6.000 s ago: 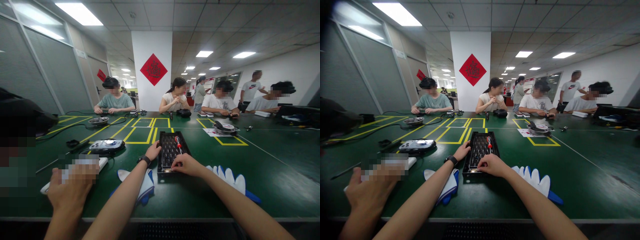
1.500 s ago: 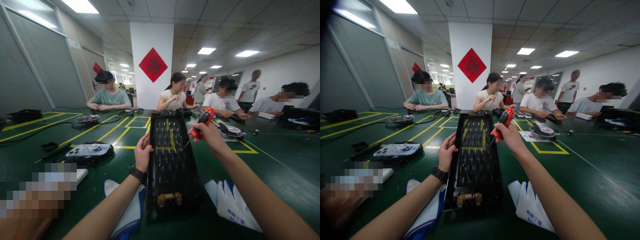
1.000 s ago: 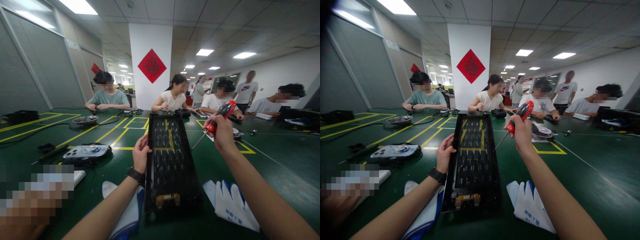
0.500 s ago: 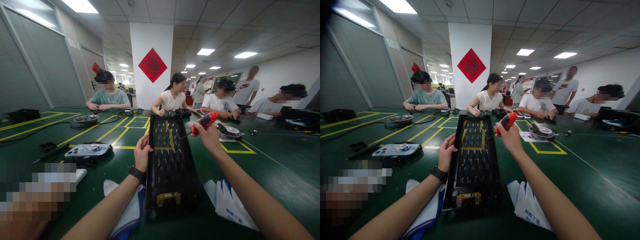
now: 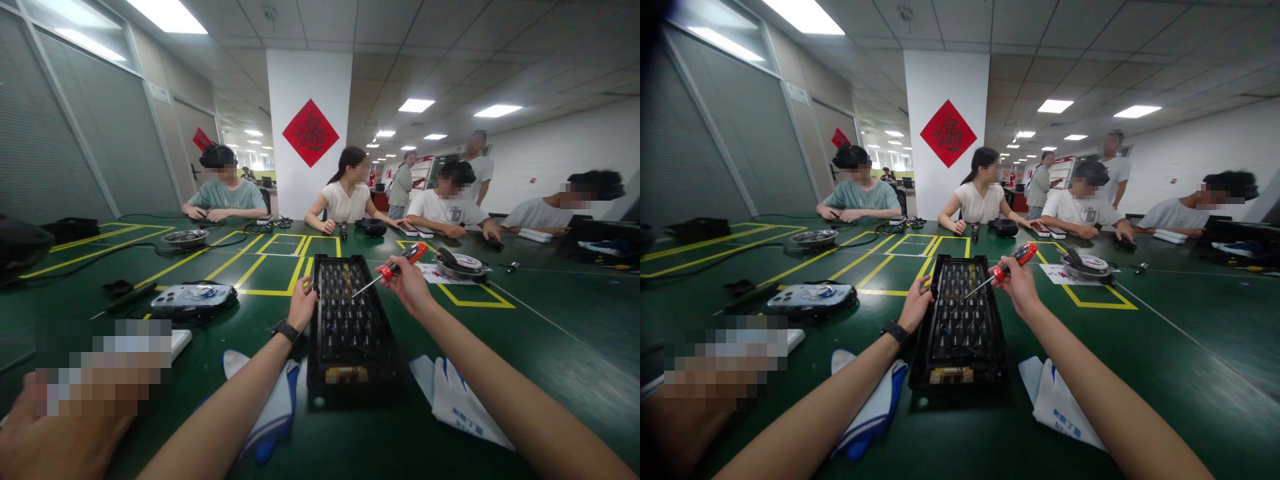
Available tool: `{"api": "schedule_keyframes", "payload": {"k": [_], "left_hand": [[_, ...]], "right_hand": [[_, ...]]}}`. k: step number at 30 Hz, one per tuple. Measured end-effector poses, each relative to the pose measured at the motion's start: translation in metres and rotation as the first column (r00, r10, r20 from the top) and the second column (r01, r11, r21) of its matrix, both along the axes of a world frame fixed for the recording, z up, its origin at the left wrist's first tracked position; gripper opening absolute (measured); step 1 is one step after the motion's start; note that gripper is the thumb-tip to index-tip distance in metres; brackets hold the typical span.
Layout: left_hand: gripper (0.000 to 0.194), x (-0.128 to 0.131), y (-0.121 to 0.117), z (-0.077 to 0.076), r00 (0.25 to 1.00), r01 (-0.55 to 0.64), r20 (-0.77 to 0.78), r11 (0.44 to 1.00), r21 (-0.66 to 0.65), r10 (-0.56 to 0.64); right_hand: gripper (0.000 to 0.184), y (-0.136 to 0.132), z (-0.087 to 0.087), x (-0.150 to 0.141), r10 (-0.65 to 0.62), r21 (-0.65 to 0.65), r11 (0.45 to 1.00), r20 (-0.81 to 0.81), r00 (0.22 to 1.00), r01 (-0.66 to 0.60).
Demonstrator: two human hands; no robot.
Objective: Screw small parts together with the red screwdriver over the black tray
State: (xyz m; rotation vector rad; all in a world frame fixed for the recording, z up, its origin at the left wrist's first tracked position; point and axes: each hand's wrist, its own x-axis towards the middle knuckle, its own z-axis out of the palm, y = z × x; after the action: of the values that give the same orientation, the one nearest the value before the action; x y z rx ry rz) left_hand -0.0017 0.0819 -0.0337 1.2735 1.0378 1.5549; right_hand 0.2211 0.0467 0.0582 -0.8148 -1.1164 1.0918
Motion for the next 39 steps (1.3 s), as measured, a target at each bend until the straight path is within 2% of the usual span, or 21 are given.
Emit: {"api": "schedule_keyframes", "payload": {"k": [3, 7, 10, 12, 13, 14, 16, 17, 19, 24, 27, 29, 30, 31, 32, 34, 35, 36, 39], "left_hand": [[0.056, -0.002, 0.003, -0.007, 0.994, 0.014, -0.105, 0.999, -0.049, -0.02], [0.046, -0.007, 0.007, -0.014, 0.964, -0.045, -0.263, 0.998, -0.046, 0.032], [0.036, -0.008, 0.001, -0.006, 0.884, -0.141, -0.435, 0.984, 0.107, 0.174], [0.035, -0.007, -0.01, 0.006, 0.805, -0.13, -0.532, 0.954, 0.271, 0.261], [0.034, -0.006, -0.016, 0.012, 0.783, -0.037, -0.581, 0.949, 0.312, 0.222], [0.031, -0.005, -0.023, 0.018, 0.767, 0.094, -0.629, 0.947, 0.307, 0.128], [0.027, -0.001, -0.035, 0.025, 0.712, 0.322, -0.699, 0.916, 0.239, -0.068], [0.027, 0.001, -0.039, 0.027, 0.691, 0.376, -0.713, 0.901, 0.216, -0.117], [0.027, 0.004, -0.042, 0.025, 0.68, 0.396, -0.72, 0.897, 0.198, -0.141], [0.027, 0.005, -0.038, 0.015, 0.712, 0.348, -0.691, 0.918, 0.191, -0.126], [0.027, 0.005, -0.037, 0.015, 0.699, 0.37, -0.701, 0.91, 0.189, -0.139], [0.026, 0.005, -0.039, 0.017, 0.685, 0.383, -0.717, 0.9, 0.205, -0.128], [0.026, 0.006, -0.04, 0.017, 0.682, 0.382, -0.722, 0.898, 0.219, -0.114], [0.025, 0.007, -0.041, 0.018, 0.681, 0.379, -0.726, 0.896, 0.231, -0.101], [0.025, 0.007, -0.041, 0.018, 0.681, 0.376, -0.727, 0.895, 0.241, -0.091], [0.024, 0.008, -0.042, 0.019, 0.677, 0.381, -0.731, 0.891, 0.246, -0.087], [0.024, 0.008, -0.042, 0.019, 0.671, 0.386, -0.736, 0.889, 0.245, -0.089], [0.024, 0.009, -0.042, 0.019, 0.664, 0.392, -0.742, 0.887, 0.244, -0.09], [0.022, 0.008, -0.041, 0.018, 0.656, 0.413, -0.751, 0.869, 0.272, -0.076]], "right_hand": [[0.016, -0.003, -0.019, 0.002, 0.057, -0.104, 0.992, -0.133, 0.989, -0.071], [0.016, -0.008, -0.04, 0.006, 0.079, -0.128, 0.986, -0.217, 0.973, -0.109], [0.015, -0.012, -0.049, 0.007, 0.108, -0.114, 0.984, -0.249, 0.963, -0.139], [0.015, -0.014, -0.052, 0.006, 0.125, -0.097, 0.983, -0.266, 0.956, -0.155], [0.014, -0.014, -0.052, 0.006, 0.128, -0.09, 0.983, -0.271, 0.954, -0.158], [0.014, -0.015, -0.053, 0.006, 0.126, -0.085, 0.984, -0.273, 0.954, -0.154], [0.014, -0.015, -0.054, 0.006, 0.114, -0.082, 0.987, -0.272, 0.955, -0.141], [0.014, -0.016, -0.055, 0.006, 0.108, -0.082, 0.987, -0.274, 0.955, -0.135], [0.014, -0.016, -0.057, 0.006, 0.103, -0.083, 0.988, -0.286, 0.953, -0.131], [0.017, -0.016, -0.06, 0.005, 0.084, -0.094, 0.988, -0.331, 0.94, -0.121], [0.023, -0.013, -0.057, 0.01, 0.017, -0.062, 0.997, -0.339, 0.941, -0.04], [0.028, -0.009, -0.054, 0.02, -0.042, -0.055, 0.998, -0.235, 0.971, 0.03], [0.032, -0.006, -0.053, 0.026, -0.064, -0.071, 0.996, -0.115, 0.991, 0.056], [0.034, -0.004, -0.053, 0.032, -0.081, -0.103, 0.991, 0.073, 0.994, 0.089], [0.035, -0.002, -0.054, 0.037, -0.088, -0.132, 0.982, 0.302, 0.949, 0.133], [0.033, 0.001, -0.06, 0.045, -0.086, -0.131, 0.962, 0.687, 0.722, 0.239], [0.03, 0.002, -0.064, 0.046, -0.091, -0.109, 0.954, 0.784, 0.614, 0.28], [0.028, 0.003, -0.068, 0.046, -0.103, -0.085, 0.946, 0.837, 0.538, 0.312], [0.029, 0.002, -0.08, 0.038, -0.134, -0.057, 0.926, 0.874, 0.467, 0.373]]}}
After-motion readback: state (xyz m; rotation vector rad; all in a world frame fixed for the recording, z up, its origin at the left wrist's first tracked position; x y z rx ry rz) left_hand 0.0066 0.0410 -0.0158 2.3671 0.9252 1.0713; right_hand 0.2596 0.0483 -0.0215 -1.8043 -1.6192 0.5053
